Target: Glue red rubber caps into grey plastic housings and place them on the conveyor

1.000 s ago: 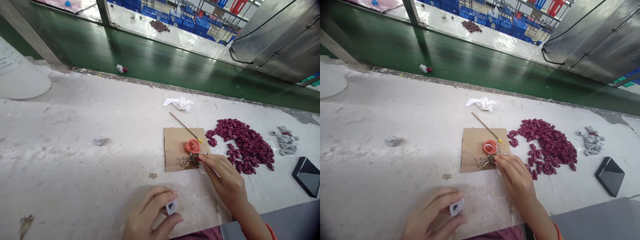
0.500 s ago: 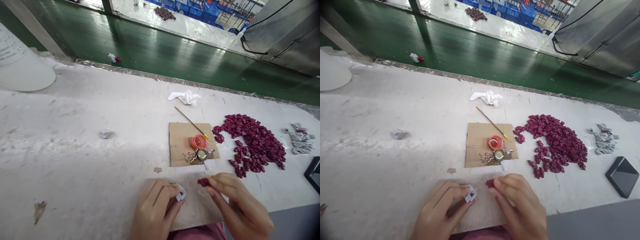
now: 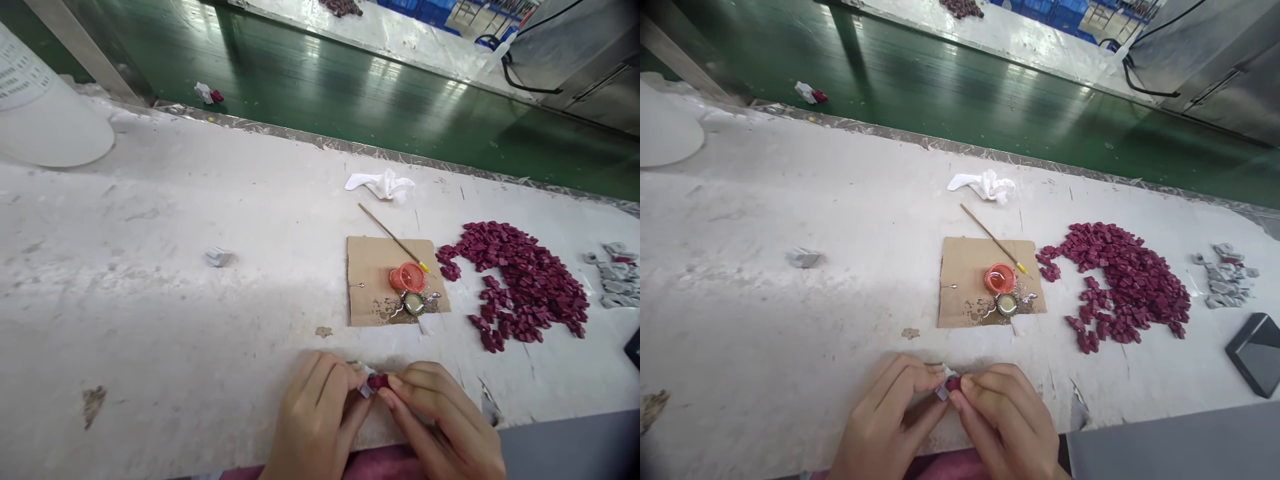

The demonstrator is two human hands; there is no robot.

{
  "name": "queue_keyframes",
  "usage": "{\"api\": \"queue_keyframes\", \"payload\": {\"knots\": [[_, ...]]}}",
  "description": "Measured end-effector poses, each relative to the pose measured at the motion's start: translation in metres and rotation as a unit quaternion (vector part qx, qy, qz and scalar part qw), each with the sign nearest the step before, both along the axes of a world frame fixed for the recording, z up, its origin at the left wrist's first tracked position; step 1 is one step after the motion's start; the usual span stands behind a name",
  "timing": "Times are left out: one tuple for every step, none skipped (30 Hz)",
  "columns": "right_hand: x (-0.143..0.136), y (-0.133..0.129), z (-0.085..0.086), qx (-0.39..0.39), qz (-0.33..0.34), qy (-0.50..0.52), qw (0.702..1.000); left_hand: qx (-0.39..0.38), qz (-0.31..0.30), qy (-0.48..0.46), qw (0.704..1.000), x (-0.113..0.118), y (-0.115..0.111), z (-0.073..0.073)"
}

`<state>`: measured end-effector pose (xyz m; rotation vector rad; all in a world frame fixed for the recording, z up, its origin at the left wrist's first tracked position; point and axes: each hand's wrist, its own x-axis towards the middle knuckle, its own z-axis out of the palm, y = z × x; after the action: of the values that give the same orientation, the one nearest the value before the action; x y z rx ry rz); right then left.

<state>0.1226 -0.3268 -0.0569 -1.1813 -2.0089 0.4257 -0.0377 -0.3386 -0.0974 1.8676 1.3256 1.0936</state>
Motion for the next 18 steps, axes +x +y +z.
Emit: {"api": "queue_keyframes", "payload": {"knots": [[-0.0011,0.0001,0.0013,-0.001,0.001,-0.009,1.0,0.004,0.002,-0.003,1.0,0.0003,0.0001,0.0],[-0.0021,0.0,0.0026,0.002,0.001,-0.016,1.0,0.009,0.003,-0.007,1.0,0.0007,0.0002,0.0001],[-0.003,-0.0002,0.004,0.009,-0.001,-0.019,1.0,0.015,0.007,-0.011,1.0,0.001,0.0003,0.0002],[-0.0039,-0.0004,0.0054,0.015,-0.002,-0.022,1.0,0.019,0.008,-0.015,1.0,0.0013,0.0005,0.0004],[-0.0046,-0.0006,0.0066,0.021,-0.003,-0.021,1.0,0.022,0.01,-0.018,1.0,0.0015,0.0007,0.0007],[-0.0051,-0.0005,0.0076,0.026,-0.003,-0.022,0.999,0.023,0.011,-0.022,0.999,0.0018,0.0009,0.0012],[-0.0053,-0.0003,0.0083,0.028,-0.001,-0.024,0.999,0.023,0.012,-0.027,0.999,0.0019,0.0011,0.0017],[-0.0053,0.0001,0.0088,0.029,0.0,-0.027,0.999,0.02,0.01,-0.03,0.999,0.002,0.0014,0.0023],[-0.0049,0.0006,0.009,0.028,0.002,-0.033,0.999,0.019,0.009,-0.032,0.999,0.0021,0.0017,0.0029],[-0.0044,0.0011,0.0088,0.026,0.007,-0.039,0.999,0.019,0.008,-0.034,0.999,0.0021,0.0021,0.0033],[-0.0038,0.0014,0.0084,0.024,0.012,-0.046,0.999,0.019,0.008,-0.035,0.999,0.002,0.0025,0.0036],[-0.0031,0.0015,0.0077,0.02,0.019,-0.052,0.998,0.019,0.008,-0.035,0.999,0.0018,0.0028,0.0038],[-0.0027,0.0013,0.0068,0.017,0.026,-0.057,0.998,0.02,0.007,-0.035,0.999,0.0016,0.0032,0.0039],[-0.0026,0.0007,0.0057,0.015,0.03,-0.059,0.998,0.019,0.008,-0.036,0.999,0.0013,0.0034,0.0039],[-0.0029,-0.0002,0.0045,0.015,0.03,-0.06,0.998,0.019,0.009,-0.037,0.999,0.001,0.0036,0.0038],[-0.0038,-0.0013,0.0033,0.012,0.029,-0.059,0.998,0.017,0.01,-0.038,0.999,0.0006,0.0036,0.0037],[-0.0054,-0.0025,0.0021,0.012,0.027,-0.055,0.998,0.019,0.012,-0.037,0.999,0.0002,0.0035,0.0034],[-0.0073,-0.0036,0.0009,0.012,0.025,-0.051,0.998,0.021,0.013,-0.033,0.999,-0.0001,0.0031,0.0029]]}}
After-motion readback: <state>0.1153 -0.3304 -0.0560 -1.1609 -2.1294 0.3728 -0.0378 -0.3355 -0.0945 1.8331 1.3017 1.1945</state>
